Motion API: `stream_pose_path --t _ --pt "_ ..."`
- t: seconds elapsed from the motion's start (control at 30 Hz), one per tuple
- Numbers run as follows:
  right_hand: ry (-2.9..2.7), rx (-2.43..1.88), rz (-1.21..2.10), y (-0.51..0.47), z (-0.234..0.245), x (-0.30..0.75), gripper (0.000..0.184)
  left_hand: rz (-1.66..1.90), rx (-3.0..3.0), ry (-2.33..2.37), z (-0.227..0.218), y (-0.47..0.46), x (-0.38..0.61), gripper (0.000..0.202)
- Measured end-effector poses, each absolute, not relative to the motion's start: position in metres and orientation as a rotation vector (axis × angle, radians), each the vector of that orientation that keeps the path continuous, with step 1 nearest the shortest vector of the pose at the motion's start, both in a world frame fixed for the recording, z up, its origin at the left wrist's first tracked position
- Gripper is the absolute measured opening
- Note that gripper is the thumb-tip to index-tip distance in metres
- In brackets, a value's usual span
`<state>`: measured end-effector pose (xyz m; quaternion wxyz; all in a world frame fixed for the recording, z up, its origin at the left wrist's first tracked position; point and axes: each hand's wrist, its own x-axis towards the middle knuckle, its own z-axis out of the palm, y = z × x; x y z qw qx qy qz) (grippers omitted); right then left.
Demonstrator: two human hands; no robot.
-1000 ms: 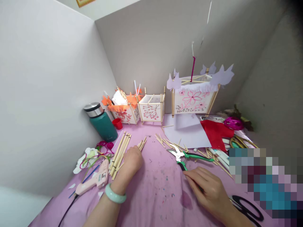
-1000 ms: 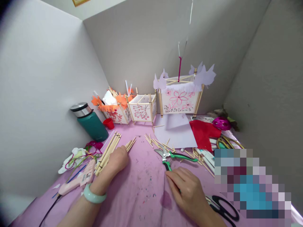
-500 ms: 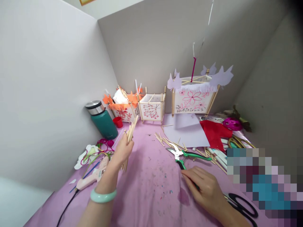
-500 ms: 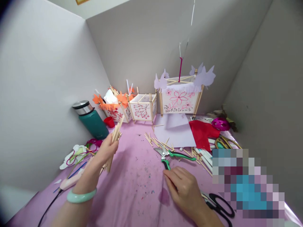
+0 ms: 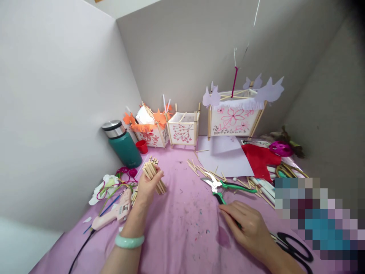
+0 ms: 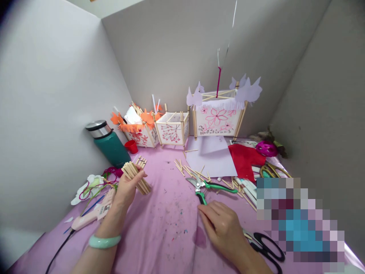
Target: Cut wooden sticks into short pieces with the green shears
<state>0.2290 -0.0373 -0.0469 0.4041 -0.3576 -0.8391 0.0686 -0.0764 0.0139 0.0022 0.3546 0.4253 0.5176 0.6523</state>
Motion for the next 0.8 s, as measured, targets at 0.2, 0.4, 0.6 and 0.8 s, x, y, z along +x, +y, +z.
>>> stream_pose_path --t 0.2,0.4,0.6,0.8 --pt "-2.119 -0.913 0.194 -0.037 -0.048 0.228 0.015 1.444 1.212 1.518 -0.011 0.022 -0.077 0.035" --pt "-2.119 -0.921 0.186 -0.038 -0.046 0.229 0.016 1.416 1.261 1.493 -0.011 0.025 -0.071 0.035" --pt "-2.122 -0.902 0.173 -0.038 -0.045 0.228 0.017 1.516 1.238 1.374 -0.006 0.018 -0.063 0.034" --pt "-2.125 -0.894 0.163 -0.038 -0.045 0.227 0.017 1.528 1.197 1.226 -0.001 0.014 -0.067 0.024"
